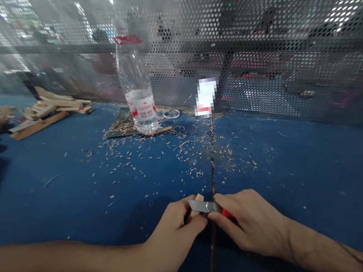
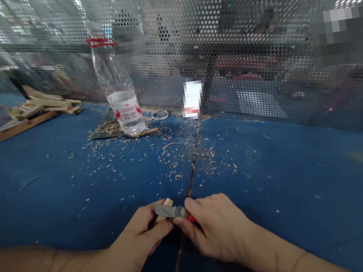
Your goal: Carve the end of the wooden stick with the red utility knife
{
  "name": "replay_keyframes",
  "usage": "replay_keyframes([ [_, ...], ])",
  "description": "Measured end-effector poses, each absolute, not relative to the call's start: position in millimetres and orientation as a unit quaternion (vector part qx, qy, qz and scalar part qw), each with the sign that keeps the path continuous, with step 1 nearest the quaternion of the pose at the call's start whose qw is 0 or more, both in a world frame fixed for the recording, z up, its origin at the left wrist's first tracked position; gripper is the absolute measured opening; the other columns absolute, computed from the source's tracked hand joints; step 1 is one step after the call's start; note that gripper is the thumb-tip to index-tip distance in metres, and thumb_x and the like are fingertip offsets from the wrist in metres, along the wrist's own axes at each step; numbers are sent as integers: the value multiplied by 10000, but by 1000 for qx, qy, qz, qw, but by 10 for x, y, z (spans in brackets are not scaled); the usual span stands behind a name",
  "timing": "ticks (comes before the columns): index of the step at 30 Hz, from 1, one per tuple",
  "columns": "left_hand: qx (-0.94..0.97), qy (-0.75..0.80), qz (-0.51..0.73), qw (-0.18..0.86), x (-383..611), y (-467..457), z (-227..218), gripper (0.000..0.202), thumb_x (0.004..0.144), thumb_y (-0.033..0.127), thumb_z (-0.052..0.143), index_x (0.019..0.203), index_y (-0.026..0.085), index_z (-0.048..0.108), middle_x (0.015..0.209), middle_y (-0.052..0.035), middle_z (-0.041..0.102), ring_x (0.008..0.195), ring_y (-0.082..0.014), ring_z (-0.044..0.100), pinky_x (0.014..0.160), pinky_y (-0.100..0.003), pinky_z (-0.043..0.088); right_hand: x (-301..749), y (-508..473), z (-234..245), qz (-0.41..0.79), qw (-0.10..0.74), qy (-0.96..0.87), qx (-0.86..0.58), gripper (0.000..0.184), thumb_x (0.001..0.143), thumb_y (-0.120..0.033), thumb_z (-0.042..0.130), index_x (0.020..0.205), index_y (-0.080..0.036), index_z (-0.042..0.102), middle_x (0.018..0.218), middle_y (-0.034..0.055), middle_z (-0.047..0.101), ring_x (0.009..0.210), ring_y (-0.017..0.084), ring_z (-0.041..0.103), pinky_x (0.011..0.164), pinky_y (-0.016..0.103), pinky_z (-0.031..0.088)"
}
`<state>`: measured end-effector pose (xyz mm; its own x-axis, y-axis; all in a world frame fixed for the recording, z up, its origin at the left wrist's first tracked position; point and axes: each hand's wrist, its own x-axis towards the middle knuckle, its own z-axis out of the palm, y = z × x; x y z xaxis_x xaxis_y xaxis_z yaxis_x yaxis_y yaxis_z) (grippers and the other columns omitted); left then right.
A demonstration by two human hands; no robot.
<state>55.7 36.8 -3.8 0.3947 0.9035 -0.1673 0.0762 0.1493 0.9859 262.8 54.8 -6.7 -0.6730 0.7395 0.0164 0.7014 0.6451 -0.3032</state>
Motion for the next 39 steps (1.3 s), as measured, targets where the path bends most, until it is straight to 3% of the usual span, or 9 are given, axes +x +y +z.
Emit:
replay_keyframes([
  [5, 548, 440, 338, 626, 557, 358, -62, 142, 836, 370, 616, 803, 232, 614, 649, 49, 408, 664, -167, 402, 618, -282, 361, 2659, 591, -110, 93, 86, -917, -377, 413, 1109, -445, 276, 845, -246, 524, 699, 10, 695, 525, 169, 594, 530, 362, 217],
  [11, 552, 455, 321, 621, 535, 344, -104, 148, 852, 363, 595, 798, 227, 570, 680, 55, 417, 609, -137, 377, 567, -272, 322, 2749, 695, -202, -12, 111, -930, -350, 466, 1115, -489, 259, 856, -230, 548, 688, 13, 677, 528, 151, 589, 519, 338, 202],
  [18, 490, 478, 298, 665, 555, 398, -133, 225, 779, 426, 645, 811, 225, 549, 498, 97, 392, 448, -113, 314, 447, -263, 248, 2833, 804, -264, -74, 122, -925, -352, 416, 1104, -451, 312, 895, -219, 587, 654, 7, 653, 502, 142, 536, 513, 311, 186],
  [27, 476, 469, 321, 671, 567, 440, -127, 252, 711, 457, 631, 763, 240, 513, 428, 108, 373, 384, -107, 295, 406, -257, 230, 2845, 933, -250, -46, 120, -895, -426, 478, 1082, -523, 317, 824, -234, 597, 652, 22, 677, 516, 156, 563, 540, 306, 223],
  [32, 507, 461, 295, 666, 506, 379, -71, 277, 767, 435, 642, 709, 245, 448, 471, 103, 389, 440, -103, 321, 446, -253, 259, 3096, 1158, -187, -48, 164, -827, -535, 445, 1077, -467, 297, 723, -275, 485, 508, -4, 565, 457, 185, 531, 541, 310, 262],
  [39, 512, 440, 311, 669, 535, 384, -62, 286, 855, 481, 593, 779, 224, 496, 568, 80, 409, 513, -106, 327, 476, -236, 282, 2835, 816, -61, 68, 177, -859, -475, 363, 1074, -425, 308, 737, -302, 363, 521, -44, 545, 448, 164, 513, 523, 305, 281],
])
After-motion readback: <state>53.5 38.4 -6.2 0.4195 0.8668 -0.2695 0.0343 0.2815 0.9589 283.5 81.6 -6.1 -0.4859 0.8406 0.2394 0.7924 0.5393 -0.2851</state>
